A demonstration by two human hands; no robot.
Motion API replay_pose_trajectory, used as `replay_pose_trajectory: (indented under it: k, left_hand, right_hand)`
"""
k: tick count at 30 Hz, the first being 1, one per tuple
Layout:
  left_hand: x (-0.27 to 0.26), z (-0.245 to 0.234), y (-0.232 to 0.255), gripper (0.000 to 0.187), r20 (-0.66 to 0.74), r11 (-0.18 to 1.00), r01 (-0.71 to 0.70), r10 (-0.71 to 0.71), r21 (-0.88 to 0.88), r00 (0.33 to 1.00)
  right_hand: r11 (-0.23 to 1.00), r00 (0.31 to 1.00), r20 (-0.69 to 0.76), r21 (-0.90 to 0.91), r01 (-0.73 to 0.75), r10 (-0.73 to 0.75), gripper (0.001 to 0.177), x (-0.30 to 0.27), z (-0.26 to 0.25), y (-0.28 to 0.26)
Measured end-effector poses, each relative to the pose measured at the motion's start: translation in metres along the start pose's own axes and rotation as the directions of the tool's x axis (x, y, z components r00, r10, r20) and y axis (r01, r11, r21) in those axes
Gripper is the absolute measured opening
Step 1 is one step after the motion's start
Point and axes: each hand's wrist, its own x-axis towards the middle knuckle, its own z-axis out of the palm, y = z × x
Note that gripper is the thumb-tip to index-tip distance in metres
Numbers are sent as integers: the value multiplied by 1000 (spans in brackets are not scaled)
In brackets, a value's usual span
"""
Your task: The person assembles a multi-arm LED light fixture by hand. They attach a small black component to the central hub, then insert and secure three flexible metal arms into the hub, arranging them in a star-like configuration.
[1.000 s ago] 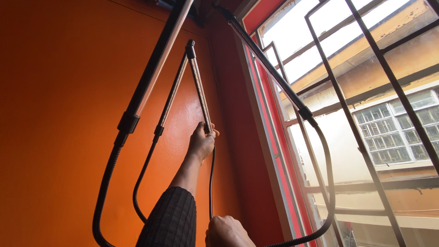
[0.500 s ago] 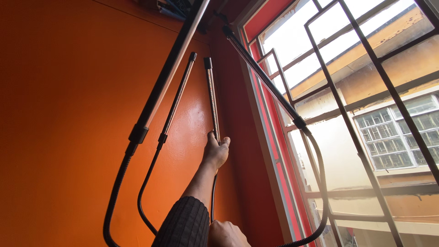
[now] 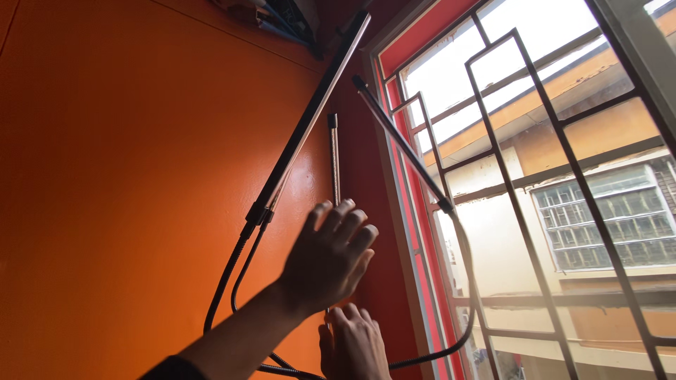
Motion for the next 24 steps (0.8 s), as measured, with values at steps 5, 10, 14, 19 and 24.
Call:
replay_pose_trajectory:
  k: [5, 10, 14, 19, 24]
  left_hand:
    - [9, -74, -19, 33, -96, 994, -57, 65, 91, 993]
    - [10, -123, -40, 46, -229, 956, 148, -89, 255, 969]
    - [9, -135, -51, 55, -111, 894, 403, -428, -195, 897]
    - [16, -129, -54, 52, 136, 677, 646, -646, -353, 751]
    - [18, -124, -49, 51, 381, 405, 871, -786, -278, 487]
  right_hand:
    - [980, 970, -171, -133, 151, -173, 36, 13, -54, -21]
    - [898, 770, -544, -431, 83, -332, 58, 55, -99, -19]
    - [891, 816, -560, -432, -141, -142, 80, 89, -137, -5]
    - [925, 863, -483, -237, -296, 152, 70, 122, -178, 5]
    - [955, 902, -344, -45, -292, 260, 44, 123, -184, 7]
